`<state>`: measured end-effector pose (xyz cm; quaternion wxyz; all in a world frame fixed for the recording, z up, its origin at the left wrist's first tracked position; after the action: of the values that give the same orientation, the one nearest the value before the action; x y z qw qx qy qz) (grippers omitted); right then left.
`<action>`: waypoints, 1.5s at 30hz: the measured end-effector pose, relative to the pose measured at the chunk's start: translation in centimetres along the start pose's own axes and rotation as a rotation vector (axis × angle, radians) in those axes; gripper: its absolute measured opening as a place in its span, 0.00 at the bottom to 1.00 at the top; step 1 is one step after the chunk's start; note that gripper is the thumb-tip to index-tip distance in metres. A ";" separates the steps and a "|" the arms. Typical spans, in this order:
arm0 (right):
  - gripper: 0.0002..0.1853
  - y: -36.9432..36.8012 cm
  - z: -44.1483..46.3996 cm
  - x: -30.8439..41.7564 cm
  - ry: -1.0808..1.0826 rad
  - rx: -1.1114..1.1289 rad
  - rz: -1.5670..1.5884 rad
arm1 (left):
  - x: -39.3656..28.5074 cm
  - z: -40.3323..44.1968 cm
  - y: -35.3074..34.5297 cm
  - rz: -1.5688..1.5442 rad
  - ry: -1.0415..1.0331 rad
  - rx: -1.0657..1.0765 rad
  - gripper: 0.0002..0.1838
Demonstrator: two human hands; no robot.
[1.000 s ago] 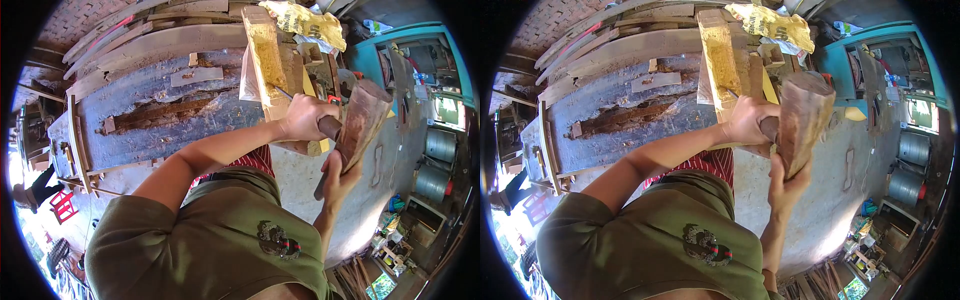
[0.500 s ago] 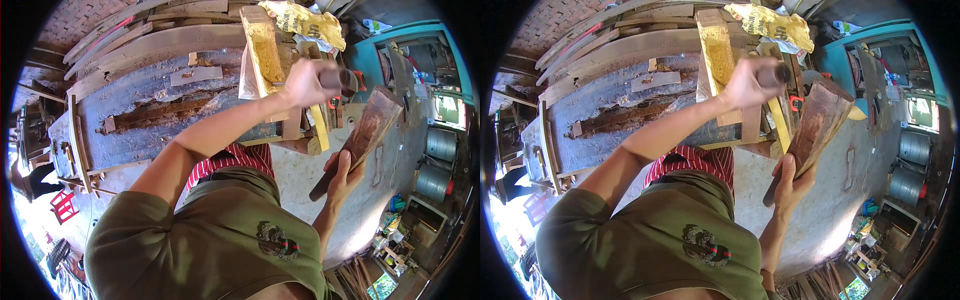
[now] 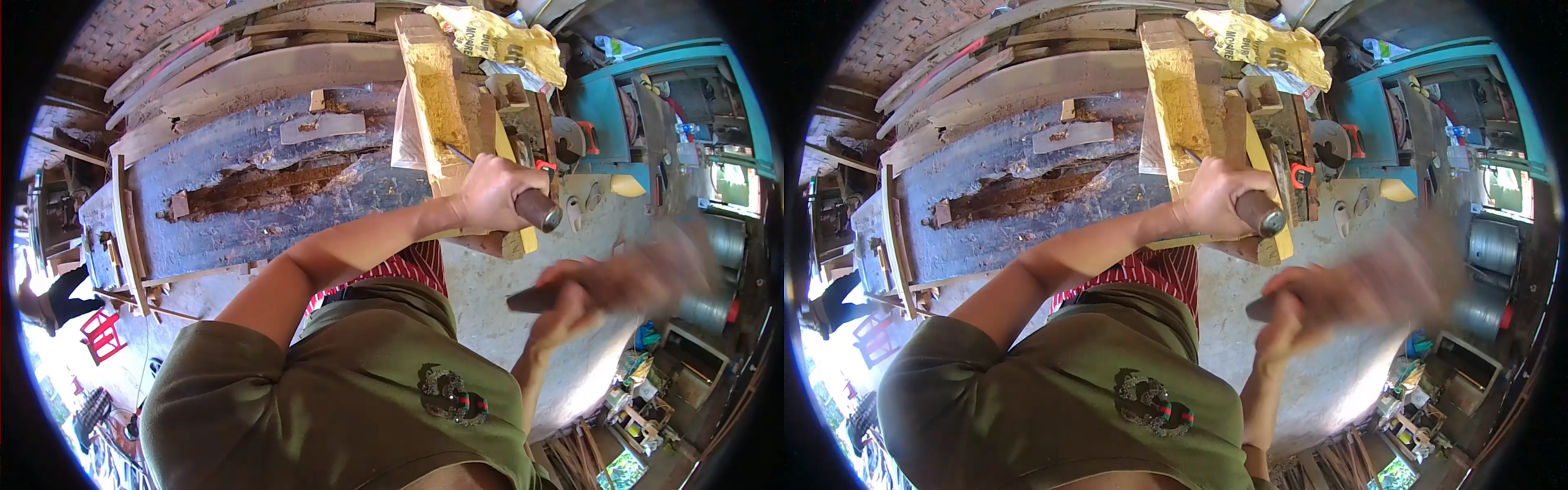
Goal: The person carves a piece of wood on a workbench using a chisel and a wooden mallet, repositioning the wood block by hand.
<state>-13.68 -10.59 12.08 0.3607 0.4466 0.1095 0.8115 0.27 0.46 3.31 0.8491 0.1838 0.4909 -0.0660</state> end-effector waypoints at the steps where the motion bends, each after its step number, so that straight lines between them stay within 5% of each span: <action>1: 0.12 -1.4 -1.0 -0.3 -0.394 0.053 0.118 | -0.1 -0.1 0.1 0.005 -0.011 -0.012 0.15; 3: 0.16 -0.9 -1.8 -1.6 -0.402 0.039 -0.034 | -0.4 -0.4 0.0 0.001 -0.059 -0.021 0.12; 6: 0.19 -0.1 -1.4 -0.1 -0.296 -0.184 0.177 | -0.2 -0.7 -0.6 0.040 -0.050 0.011 0.18; 10: 0.16 -1.5 -0.8 0.8 -0.290 -0.118 0.099 | -0.6 -0.5 0.0 -0.001 -0.008 0.004 0.15; 11: 0.16 -2.0 -1.6 -1.1 -0.456 0.093 -0.009 | -0.5 -0.5 -0.2 -0.004 -0.014 0.008 0.15; 17: 0.13 -1.4 -1.5 0.5 -0.261 -0.223 0.255 | 0.3 -0.4 -0.2 -0.022 0.008 0.007 0.15; 18: 0.14 -2.0 -1.6 -0.3 -0.249 -0.110 0.168 | 0.3 -0.1 -0.1 -0.026 0.002 0.013 0.15; 20: 0.22 -2.2 -1.8 -2.0 -0.497 0.074 0.080 | 0.8 1.0 0.3 -0.056 0.035 -0.031 0.15; 28: 0.22 -1.5 -1.3 -2.0 -0.529 -0.027 0.298 | 2.4 5.6 6.2 -0.328 0.257 -0.249 0.13; 31: 0.17 -0.6 0.4 -0.4 -0.347 -0.043 0.220 | 2.2 3.9 4.6 -0.296 0.182 -0.174 0.11; 35: 0.25 0.9 1.8 1.4 -0.107 -0.165 0.211 | 1.5 1.7 2.3 -0.195 0.065 -0.207 0.13; 38: 0.25 -0.9 0.1 -0.2 -0.208 0.008 0.313 | 0.7 0.7 1.6 -0.090 0.025 -0.182 0.13; 39: 0.22 -2.5 0.1 -1.0 -0.402 0.205 0.075 | 0.3 0.4 1.8 -0.033 0.017 -0.236 0.12; 42: 0.20 -1.9 -0.9 -1.0 -0.474 0.054 0.107 | 0.5 0.3 1.8 -0.074 0.034 -0.182 0.11; 45: 0.17 -1.5 0.1 0.6 -0.195 -0.138 0.313 | 0.5 0.1 1.7 -0.063 0.040 -0.171 0.11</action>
<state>-13.07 -9.06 11.78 0.2689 0.5089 -0.0528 0.8161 1.09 2.05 3.30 0.8493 0.0962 0.5170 -0.0468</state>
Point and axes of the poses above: each hand's wrist, its own z-axis towards the middle knuckle, its own y-axis out of the back of the hand, x = y × z, the point moved 5 cm from there along z, towards the middle knuckle, and after that the axes turned 5 degrees about y, right-handed, at the moved point
